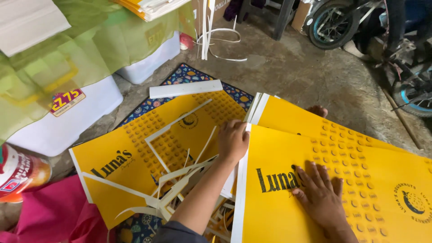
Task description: Stripping away excess paper from pre-cut doughnut box templates
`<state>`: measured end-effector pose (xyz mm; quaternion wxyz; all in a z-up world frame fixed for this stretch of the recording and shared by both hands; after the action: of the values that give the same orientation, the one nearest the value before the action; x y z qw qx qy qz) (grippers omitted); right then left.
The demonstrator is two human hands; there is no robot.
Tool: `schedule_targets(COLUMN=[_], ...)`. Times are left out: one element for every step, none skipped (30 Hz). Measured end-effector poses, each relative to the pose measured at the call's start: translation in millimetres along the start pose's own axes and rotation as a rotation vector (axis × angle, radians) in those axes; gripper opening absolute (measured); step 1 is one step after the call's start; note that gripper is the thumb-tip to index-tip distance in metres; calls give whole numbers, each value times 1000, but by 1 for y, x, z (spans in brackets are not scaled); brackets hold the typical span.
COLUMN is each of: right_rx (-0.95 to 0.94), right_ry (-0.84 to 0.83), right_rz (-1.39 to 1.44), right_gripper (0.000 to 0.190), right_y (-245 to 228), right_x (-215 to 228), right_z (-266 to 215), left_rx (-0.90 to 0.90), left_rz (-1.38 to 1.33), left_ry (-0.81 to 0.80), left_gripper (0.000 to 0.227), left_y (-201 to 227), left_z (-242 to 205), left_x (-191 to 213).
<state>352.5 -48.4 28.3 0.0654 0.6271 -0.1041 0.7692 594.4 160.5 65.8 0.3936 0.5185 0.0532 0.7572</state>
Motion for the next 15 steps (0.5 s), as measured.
schedule_targets(right_rx=[-27,-55,-56,-62,-68,-72,-85,-98,-104,-64,-24,-24,-33,-41,-39], right_ry=[-40,-87,-96,-89,-82,-86,-111,-137,-143,-92,-40,-43,-65,-81,-79], right_rz=[2,6,5,7,9,12,31,50,53,11,-31,-29,2,32,31], right_gripper=[73,74,74,74,74,74,73,73,73,73,73,73,73,72,72], right_y=[1,1,0,-1,-1,-2,-3,-2,0,-2,-4,-5,-6,-7,-7], right_x=[-2,-4,-4,-4,-3,-1,-2,-2,-5,-2,1,2,3,4,5], right_z=[3,0,-2,-2,-2,-1,-1,-1,-4,-3,-2,-3,-3,0,1], left_rx=[28,60,65,207,350,352,481,611,614,654,694,697,704,708,706], left_rz=[-95,-189,-190,-363,-535,-532,-662,-792,-788,-805,-821,-819,-809,-802,-803], left_ry=[-93,-193,-200,-253,-304,-310,-303,-293,-301,-314,-327,-329,-323,-313,-311], left_gripper=[29,31,31,30,31,31,21,18,18,17,17,17,17,18,18], left_y=[3,6,6,-6,-15,-19,-31,-40,-37,-36,-36,-36,-38,-39,-40], left_z=[3,0,1,1,-2,-3,-8,-14,-16,-18,-20,-21,-23,-21,-22], left_x=[-1,-2,-5,-13,-22,-30,-41,-53,-49,-46,-42,-43,-44,-43,-44])
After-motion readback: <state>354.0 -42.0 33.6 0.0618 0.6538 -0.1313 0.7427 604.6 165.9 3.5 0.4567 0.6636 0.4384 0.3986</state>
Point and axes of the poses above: each hand's wrist, its own z-axis towards the middle knuckle, its own x-axis out of the back of the hand, y = z × x, the point moved 9 cm from there along z, towards the middle knuckle, and after that the axes turned 4 degrees about z, right-handed, at the moved point
